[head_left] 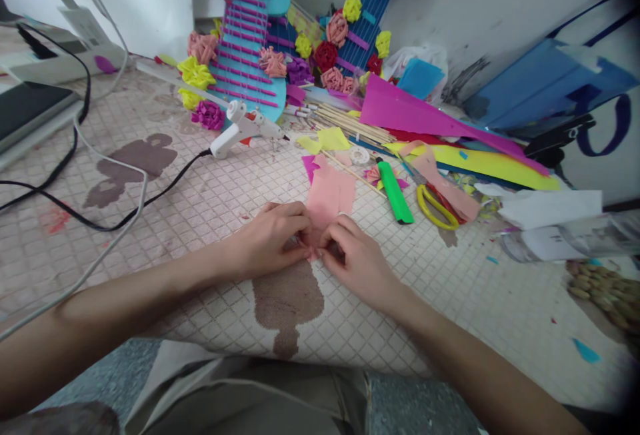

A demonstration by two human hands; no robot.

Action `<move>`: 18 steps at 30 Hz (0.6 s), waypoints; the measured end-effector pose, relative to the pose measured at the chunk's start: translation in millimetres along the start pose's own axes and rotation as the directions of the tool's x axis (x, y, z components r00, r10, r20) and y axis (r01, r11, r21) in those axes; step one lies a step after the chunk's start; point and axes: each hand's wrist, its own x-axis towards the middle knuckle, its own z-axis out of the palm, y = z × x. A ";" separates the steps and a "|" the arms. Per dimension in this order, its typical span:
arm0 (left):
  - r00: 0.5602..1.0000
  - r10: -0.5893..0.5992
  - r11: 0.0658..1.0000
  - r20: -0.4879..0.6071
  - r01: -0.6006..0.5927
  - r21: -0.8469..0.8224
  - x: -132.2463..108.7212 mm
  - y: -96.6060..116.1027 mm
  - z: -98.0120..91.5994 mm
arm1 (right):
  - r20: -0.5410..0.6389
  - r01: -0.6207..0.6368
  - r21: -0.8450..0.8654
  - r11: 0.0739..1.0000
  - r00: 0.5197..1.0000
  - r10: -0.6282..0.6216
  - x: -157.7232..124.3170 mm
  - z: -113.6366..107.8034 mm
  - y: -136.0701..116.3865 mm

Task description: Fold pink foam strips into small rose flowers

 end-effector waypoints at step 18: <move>1.000 0.007 0.999 0.026 -0.006 -0.036 0.0 -0.7 -2.5 | 0.050 0.025 -0.101 0.995 0.999 -0.020 -1.3 -0.6 -6.2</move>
